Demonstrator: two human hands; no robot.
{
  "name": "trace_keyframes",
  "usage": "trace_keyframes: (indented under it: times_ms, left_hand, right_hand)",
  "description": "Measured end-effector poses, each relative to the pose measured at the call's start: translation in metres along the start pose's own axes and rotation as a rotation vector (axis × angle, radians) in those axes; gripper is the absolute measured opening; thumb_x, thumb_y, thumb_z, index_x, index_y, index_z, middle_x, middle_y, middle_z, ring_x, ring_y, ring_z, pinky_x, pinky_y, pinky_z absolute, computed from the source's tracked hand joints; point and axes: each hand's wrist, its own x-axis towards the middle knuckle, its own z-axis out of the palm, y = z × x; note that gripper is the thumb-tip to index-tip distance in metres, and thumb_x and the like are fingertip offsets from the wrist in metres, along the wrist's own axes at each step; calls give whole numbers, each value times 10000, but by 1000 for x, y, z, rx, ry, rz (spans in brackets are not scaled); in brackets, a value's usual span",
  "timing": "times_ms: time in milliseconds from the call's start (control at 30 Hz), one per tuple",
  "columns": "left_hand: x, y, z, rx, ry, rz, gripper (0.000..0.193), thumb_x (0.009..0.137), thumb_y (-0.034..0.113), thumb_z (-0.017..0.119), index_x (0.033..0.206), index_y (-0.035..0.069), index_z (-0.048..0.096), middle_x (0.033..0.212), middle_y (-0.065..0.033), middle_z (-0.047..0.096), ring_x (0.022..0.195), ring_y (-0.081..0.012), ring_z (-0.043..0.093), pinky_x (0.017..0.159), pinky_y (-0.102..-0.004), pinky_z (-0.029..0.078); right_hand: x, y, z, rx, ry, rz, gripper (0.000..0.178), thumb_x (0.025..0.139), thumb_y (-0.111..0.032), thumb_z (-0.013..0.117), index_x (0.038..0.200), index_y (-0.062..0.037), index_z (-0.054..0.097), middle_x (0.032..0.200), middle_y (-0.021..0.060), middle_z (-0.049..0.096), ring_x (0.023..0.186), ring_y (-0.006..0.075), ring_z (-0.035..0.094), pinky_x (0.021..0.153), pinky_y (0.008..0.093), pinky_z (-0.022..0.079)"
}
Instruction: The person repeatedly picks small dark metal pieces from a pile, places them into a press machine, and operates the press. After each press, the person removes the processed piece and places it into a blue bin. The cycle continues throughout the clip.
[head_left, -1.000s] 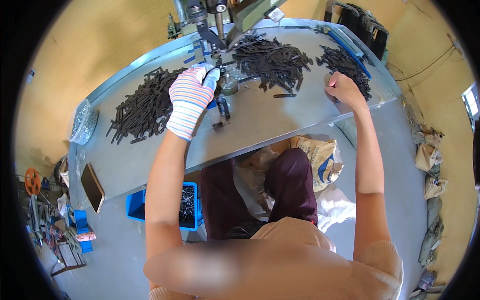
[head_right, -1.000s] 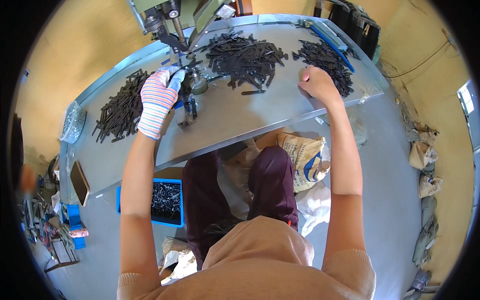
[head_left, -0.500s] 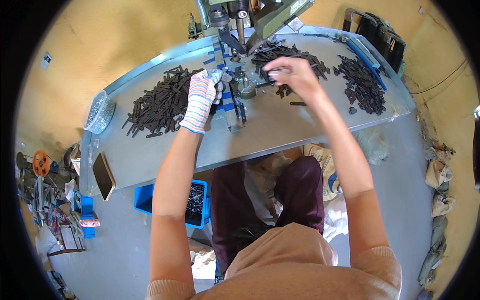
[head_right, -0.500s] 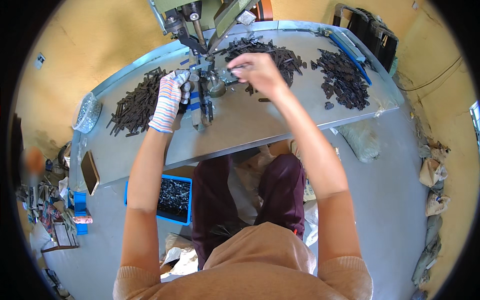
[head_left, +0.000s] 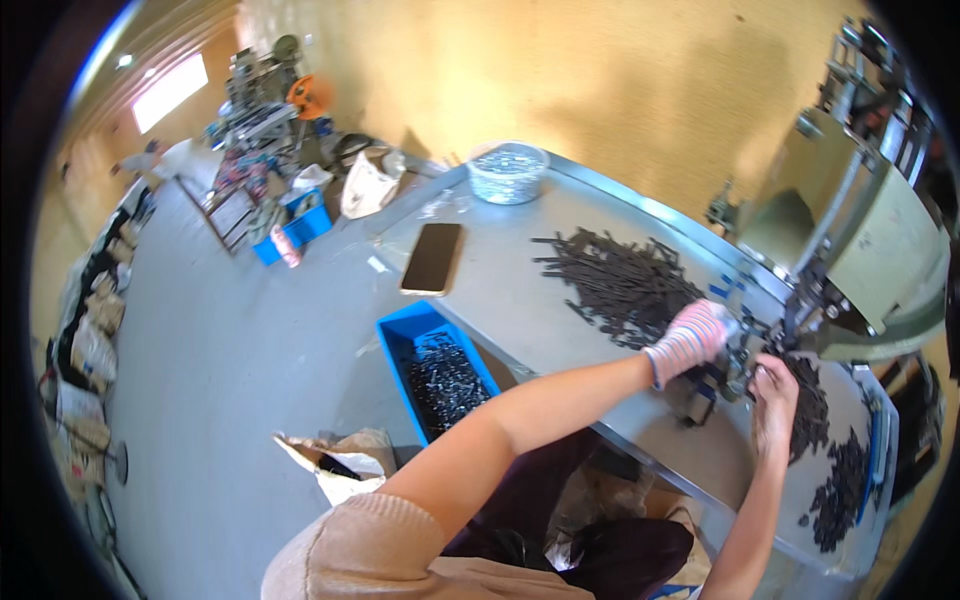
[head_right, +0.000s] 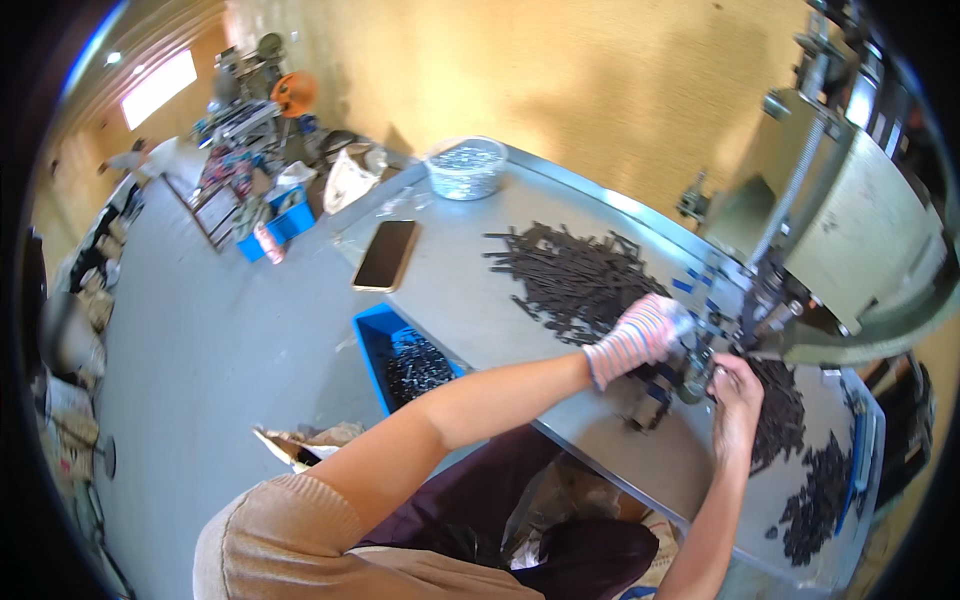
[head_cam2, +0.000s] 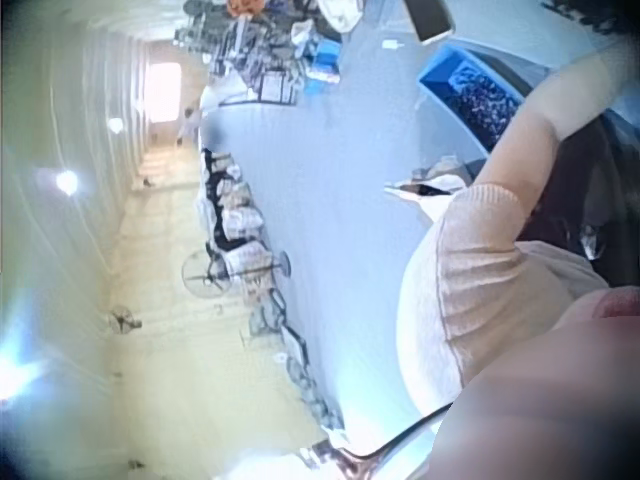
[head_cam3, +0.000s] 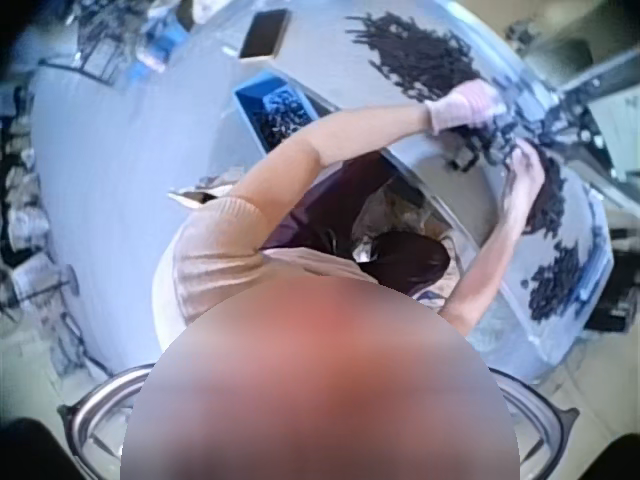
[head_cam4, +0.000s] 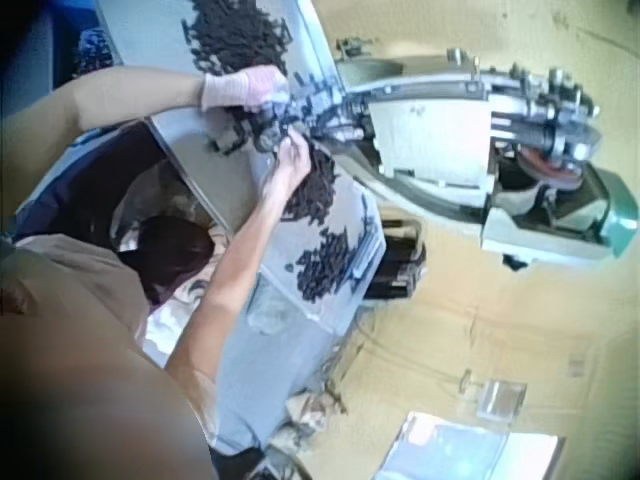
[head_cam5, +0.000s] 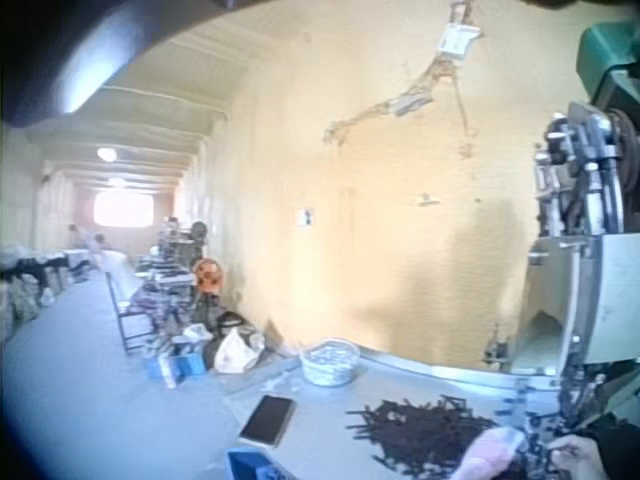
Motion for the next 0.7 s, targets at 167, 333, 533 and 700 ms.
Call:
trace_keyframes:
  times_ms: [167,333,533,700]
  left_hand:
    - [8,-12,14,-242,-50,-250,120,748,66,529,850,26,578,547,-101,540,423,-195,530,387,-331,414]
    - [12,-16,16,-148,16,-16,205,798,220,593,803,15,588,531,-80,545,410,-193,506,416,-338,427]
    - [4,-1,9,-390,-53,-219,275,813,271,587,728,10,563,504,-88,511,368,-174,486,352,-317,407]
    - [5,-1,9,-169,33,45,313,825,295,559,722,0,572,502,-91,521,393,-200,514,364,-306,414]
  right_hand:
    - [3,12,-8,77,-8,18,134,834,-35,543,956,12,567,730,-19,501,611,52,421,567,176,346]
    - [7,15,-10,-14,12,14,147,851,-120,561,971,-35,566,754,-32,499,614,42,426,535,186,341]
    - [7,15,-12,-45,26,36,189,837,-92,574,1006,-9,567,746,-27,517,603,28,420,532,167,338]
    - [9,15,-16,-121,43,36,185,854,-112,557,1013,-20,578,750,-36,525,597,27,427,547,167,348]
